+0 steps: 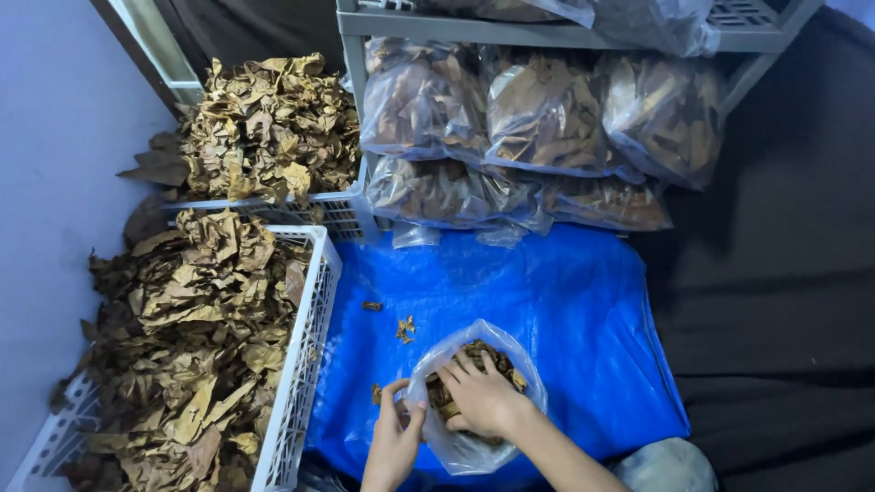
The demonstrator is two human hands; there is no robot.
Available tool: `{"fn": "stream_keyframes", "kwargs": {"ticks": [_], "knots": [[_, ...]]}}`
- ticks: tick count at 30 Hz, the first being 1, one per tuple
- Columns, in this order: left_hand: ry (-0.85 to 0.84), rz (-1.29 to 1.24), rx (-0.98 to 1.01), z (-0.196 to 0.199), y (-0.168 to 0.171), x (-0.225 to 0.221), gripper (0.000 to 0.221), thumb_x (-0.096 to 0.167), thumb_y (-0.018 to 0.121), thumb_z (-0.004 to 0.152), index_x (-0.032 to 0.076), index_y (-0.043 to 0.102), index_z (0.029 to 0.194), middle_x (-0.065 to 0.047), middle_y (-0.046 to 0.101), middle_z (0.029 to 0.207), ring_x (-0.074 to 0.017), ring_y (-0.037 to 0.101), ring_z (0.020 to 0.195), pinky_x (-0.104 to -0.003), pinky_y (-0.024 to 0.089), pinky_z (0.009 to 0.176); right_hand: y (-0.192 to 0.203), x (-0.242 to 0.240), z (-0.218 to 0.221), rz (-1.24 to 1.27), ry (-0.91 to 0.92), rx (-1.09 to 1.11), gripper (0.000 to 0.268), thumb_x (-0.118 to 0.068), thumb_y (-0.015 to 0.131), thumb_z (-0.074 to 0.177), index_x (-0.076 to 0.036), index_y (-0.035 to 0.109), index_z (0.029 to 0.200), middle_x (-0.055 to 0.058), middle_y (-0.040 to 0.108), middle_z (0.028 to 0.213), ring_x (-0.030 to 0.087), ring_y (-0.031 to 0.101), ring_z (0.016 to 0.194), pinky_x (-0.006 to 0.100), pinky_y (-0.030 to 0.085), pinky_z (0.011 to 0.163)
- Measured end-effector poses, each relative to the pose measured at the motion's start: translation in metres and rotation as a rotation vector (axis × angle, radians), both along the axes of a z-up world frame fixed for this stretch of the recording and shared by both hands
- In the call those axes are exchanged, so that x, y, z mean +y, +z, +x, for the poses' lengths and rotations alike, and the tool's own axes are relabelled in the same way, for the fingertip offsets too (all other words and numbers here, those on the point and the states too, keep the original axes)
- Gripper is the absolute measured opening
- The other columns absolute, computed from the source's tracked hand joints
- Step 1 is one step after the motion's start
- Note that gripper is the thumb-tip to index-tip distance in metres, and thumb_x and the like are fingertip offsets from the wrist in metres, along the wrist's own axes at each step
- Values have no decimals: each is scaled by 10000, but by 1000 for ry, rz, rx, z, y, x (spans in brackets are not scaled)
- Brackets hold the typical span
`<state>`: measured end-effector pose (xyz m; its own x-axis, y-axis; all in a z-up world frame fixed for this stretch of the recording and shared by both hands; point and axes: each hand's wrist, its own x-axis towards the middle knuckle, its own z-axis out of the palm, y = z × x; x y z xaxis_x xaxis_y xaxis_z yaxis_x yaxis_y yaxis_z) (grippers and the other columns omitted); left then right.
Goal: The person is transferring dried leaves from a white plastic crate into a clear plastic bag.
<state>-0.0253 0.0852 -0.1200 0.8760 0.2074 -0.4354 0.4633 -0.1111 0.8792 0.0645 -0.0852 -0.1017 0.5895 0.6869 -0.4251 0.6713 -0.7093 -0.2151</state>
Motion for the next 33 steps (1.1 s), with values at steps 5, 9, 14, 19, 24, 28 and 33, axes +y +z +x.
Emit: {"fn": "stream_keyframes", "kwargs": {"ticks": [5,9,14,19,24,28,33], "knots": [[51,136,-138,1,14,2,259,184,562,993,126,594,1243,-54,719,733,-130,600,572,-298,481,552,21,14,-3,-171,-21,171,983,-482,531,994,-16,-66,1622,159,-125,1722,452,-185,1539,805,25,1149],[33,130,-176,5,28,4,207,139,530,1010,88,607,1195,-52,714,701,-120,520,535,-306,409,536,16,25,-12,-323,-36,191,860,-183,427,972,-1,-105,1624,130,-228,1722,404,-318,1522,769,-120,1163],[99,42,-170,9,32,2,164,122,552,1000,70,648,1121,-48,685,682,-117,497,527,-297,380,510,29,35,-7,-408,-8,248,886,-58,423,885,33,-66,1618,176,-221,1715,410,-341,1515,797,-148,1133],[124,15,-147,11,27,3,176,127,583,985,81,668,1132,-29,641,713,-115,523,577,-282,403,549,27,20,1,-338,-57,348,945,-62,459,883,15,-142,1608,166,-265,1697,353,-340,1519,670,-158,1214],[70,-118,-171,10,20,1,225,119,579,1007,77,622,1223,-37,592,668,-119,549,560,-279,450,537,-31,-9,9,171,-203,289,1043,-342,666,811,-209,46,1638,46,64,1737,285,-81,1593,627,-167,1230],[-1,-56,-161,5,46,1,287,164,584,1004,82,568,1279,-36,567,636,-121,529,561,-294,437,548,15,-5,2,61,-207,304,1075,-151,669,761,-166,61,1648,55,41,1737,278,-77,1597,650,-145,1233],[-144,392,-118,-9,76,20,621,416,608,960,169,372,1479,-20,749,823,-167,725,618,-336,552,622,36,-16,-9,285,-132,92,635,-258,723,898,-81,493,1462,69,319,1659,277,216,1551,491,276,1201]]}}
